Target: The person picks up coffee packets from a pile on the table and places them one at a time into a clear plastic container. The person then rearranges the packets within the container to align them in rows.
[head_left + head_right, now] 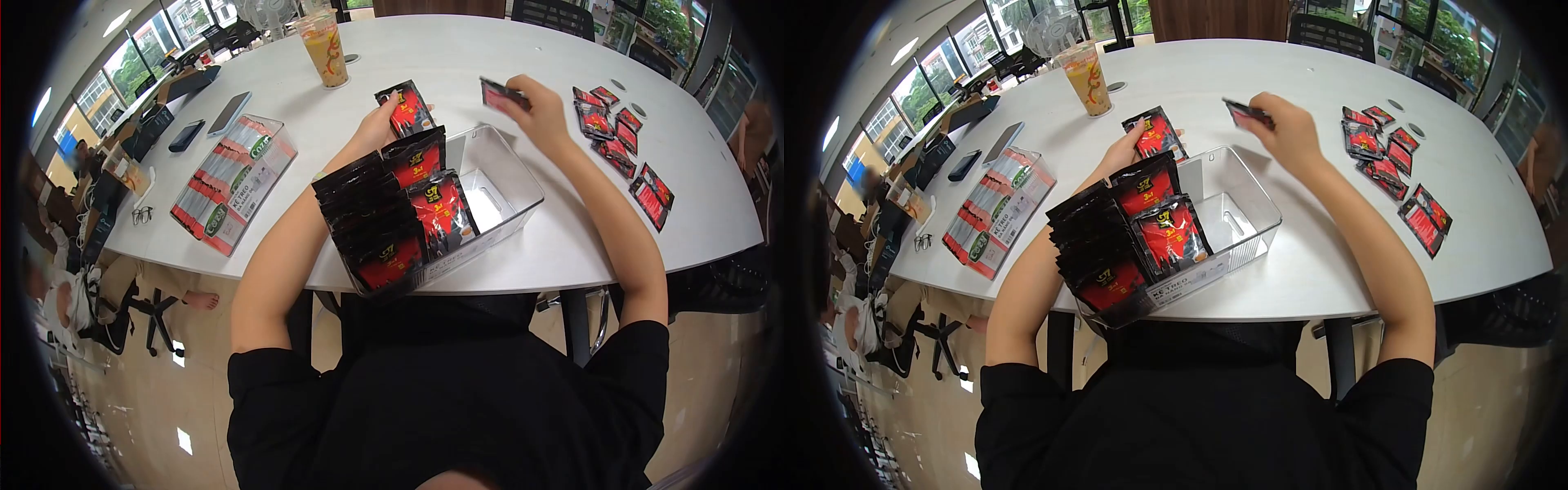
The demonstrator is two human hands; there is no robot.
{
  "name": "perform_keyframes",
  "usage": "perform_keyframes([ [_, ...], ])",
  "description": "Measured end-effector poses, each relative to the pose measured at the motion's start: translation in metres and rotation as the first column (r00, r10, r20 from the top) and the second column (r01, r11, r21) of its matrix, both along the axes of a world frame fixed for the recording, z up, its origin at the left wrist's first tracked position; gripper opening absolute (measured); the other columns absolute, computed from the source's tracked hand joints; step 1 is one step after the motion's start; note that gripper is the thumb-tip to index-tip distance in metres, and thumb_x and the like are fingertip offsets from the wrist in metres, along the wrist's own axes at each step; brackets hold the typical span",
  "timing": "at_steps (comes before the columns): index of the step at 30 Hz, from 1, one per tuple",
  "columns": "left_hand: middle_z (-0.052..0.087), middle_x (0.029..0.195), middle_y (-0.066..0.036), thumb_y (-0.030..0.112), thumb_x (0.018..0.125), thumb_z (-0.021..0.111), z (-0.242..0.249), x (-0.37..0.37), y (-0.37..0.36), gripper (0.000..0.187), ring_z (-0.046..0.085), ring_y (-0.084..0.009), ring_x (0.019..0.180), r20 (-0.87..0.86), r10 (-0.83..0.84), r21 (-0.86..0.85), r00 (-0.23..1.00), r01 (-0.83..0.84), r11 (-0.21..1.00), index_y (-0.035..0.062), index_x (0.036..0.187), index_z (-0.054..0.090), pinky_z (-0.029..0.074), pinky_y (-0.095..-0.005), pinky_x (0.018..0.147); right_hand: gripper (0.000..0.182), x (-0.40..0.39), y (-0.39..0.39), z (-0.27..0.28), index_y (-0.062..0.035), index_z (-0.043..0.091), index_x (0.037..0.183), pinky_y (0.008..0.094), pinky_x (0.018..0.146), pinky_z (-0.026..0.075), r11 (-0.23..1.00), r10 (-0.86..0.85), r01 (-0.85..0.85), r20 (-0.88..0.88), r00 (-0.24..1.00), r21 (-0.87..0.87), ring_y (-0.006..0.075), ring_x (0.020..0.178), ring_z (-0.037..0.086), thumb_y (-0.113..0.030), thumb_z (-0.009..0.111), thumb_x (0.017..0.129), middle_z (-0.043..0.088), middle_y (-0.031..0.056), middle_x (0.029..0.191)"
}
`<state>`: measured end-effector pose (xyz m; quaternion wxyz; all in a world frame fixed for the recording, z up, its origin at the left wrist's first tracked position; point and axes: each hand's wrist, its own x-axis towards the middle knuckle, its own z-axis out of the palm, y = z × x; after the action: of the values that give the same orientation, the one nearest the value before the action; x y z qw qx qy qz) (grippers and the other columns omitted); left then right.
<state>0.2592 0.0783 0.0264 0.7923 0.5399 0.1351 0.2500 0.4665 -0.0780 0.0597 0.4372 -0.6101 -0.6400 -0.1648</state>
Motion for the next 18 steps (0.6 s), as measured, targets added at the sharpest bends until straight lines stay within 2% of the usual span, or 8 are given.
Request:
perform_keyframes([
  [2, 0.051, 0.119, -0.019, 0.034, 0.097, 0.022, 0.000, 0.000, 0.000, 0.047, 0.056, -0.0270, 0.101, 0.021, -0.018, -0.040, 1.000, 0.019, 0.999, -0.0042, 0.121, 0.037, 0.049, -0.0393, 0.086, 0.017, -0.002, 0.013, -0.016, -0.0031, 0.060, 0.087, 0.0282, 0.059, 0.048, 0.999, -0.027, 0.026, 0.035, 0.999, 0.026, 0.0236, 0.065, 0.061, -0.014, 0.067, 0.076, 0.064, 0.0116, 0.081],
  [4, 0.051, 0.118, -0.018, 0.038, 0.096, 0.020, 0.002, 0.000, 0.003, 0.051, 0.056, -0.0280, 0.101, 0.025, -0.024, -0.085, 0.999, 0.026, 0.996, -0.0029, 0.121, 0.037, 0.048, -0.0413, 0.087, 0.021, 0.002, 0.030, -0.027, -0.0055, 0.060, 0.093, 0.0293, 0.064, 0.051, 0.957, 0.099, -0.199, 0.410, 0.907, 0.209, 0.0240, 0.073, 0.063, -0.011, 0.065, 0.073, 0.065, 0.0098, 0.091],
  [5, 0.051, 0.117, -0.018, 0.040, 0.096, 0.019, 0.003, 0.000, 0.002, 0.053, 0.055, -0.0285, 0.101, 0.027, -0.027, -0.110, 0.999, 0.030, 0.994, -0.0023, 0.122, 0.037, 0.047, -0.0423, 0.087, 0.021, -0.001, 0.033, -0.027, -0.0055, 0.060, 0.093, 0.0293, 0.064, 0.051, 0.958, 0.102, -0.201, 0.411, 0.906, 0.205, 0.0240, 0.073, 0.063, -0.011, 0.065, 0.073, 0.065, 0.0098, 0.091],
  [8, 0.052, 0.115, -0.017, 0.043, 0.096, 0.018, 0.008, 0.002, -0.004, 0.055, 0.055, -0.0280, 0.102, -0.015, 0.056, -0.212, 0.998, -0.058, 0.976, -0.0013, 0.121, 0.039, 0.046, -0.0431, 0.088, 0.039, -0.014, 0.047, -0.031, -0.0075, 0.057, 0.106, 0.0286, 0.069, 0.053, 0.942, 0.215, -0.322, 0.576, 0.789, 0.090, 0.0230, 0.082, 0.063, -0.008, 0.064, 0.068, 0.057, 0.0078, 0.116],
  [12, 0.052, 0.117, -0.017, 0.044, 0.095, 0.018, 0.007, -0.001, -0.004, 0.055, 0.054, -0.0279, 0.104, 0.045, 0.013, -0.227, 0.999, -0.002, 0.974, 0.0008, 0.120, 0.041, 0.045, -0.0441, 0.090, 0.041, -0.021, 0.059, -0.031, -0.0077, 0.056, 0.110, 0.0284, 0.072, 0.053, 0.934, 0.253, -0.354, 0.602, 0.757, 0.053, 0.0229, 0.091, 0.062, -0.006, 0.063, 0.069, 0.054, 0.0065, 0.121],
  [15, 0.054, 0.114, -0.015, 0.048, 0.094, 0.024, 0.002, 0.001, 0.002, 0.054, 0.057, -0.0256, 0.100, 0.141, 0.045, -0.160, 0.989, -0.022, 0.987, 0.0038, 0.116, 0.045, 0.049, -0.0414, 0.084, 0.051, -0.025, 0.061, -0.029, -0.0119, 0.051, 0.120, 0.0297, 0.078, 0.052, 0.939, 0.218, -0.339, 0.668, 0.711, 0.055, 0.0239, 0.108, 0.054, -0.007, 0.062, 0.071, 0.047, 0.0047, 0.129],
  [17, 0.059, 0.104, -0.012, 0.048, 0.092, 0.035, 0.003, -0.001, 0.007, 0.047, 0.061, -0.0225, 0.089, 0.280, -0.188, -0.229, 0.941, 0.256, 0.939, 0.0068, 0.109, 0.050, 0.053, -0.0370, 0.074, 0.056, -0.028, 0.060, -0.027, -0.0181, 0.044, 0.128, 0.0314, 0.086, 0.049, 0.937, 0.342, -0.307, 0.605, 0.719, -0.164, 0.0240, 0.121, 0.042, -0.013, 0.061, 0.075, 0.041, 0.0026, 0.135],
  [18, 0.062, 0.091, -0.008, 0.044, 0.090, 0.044, 0.008, 0.000, -0.002, 0.039, 0.063, -0.0189, 0.077, 0.224, -0.141, -0.246, 0.964, 0.196, 0.949, 0.0081, 0.101, 0.054, 0.055, -0.0328, 0.063, 0.056, -0.031, 0.061, -0.026, -0.0181, 0.044, 0.128, 0.0314, 0.086, 0.049, 0.936, 0.344, -0.308, 0.603, 0.719, -0.167, 0.0240, 0.121, 0.042, -0.013, 0.061, 0.075, 0.041, 0.0026, 0.135],
])
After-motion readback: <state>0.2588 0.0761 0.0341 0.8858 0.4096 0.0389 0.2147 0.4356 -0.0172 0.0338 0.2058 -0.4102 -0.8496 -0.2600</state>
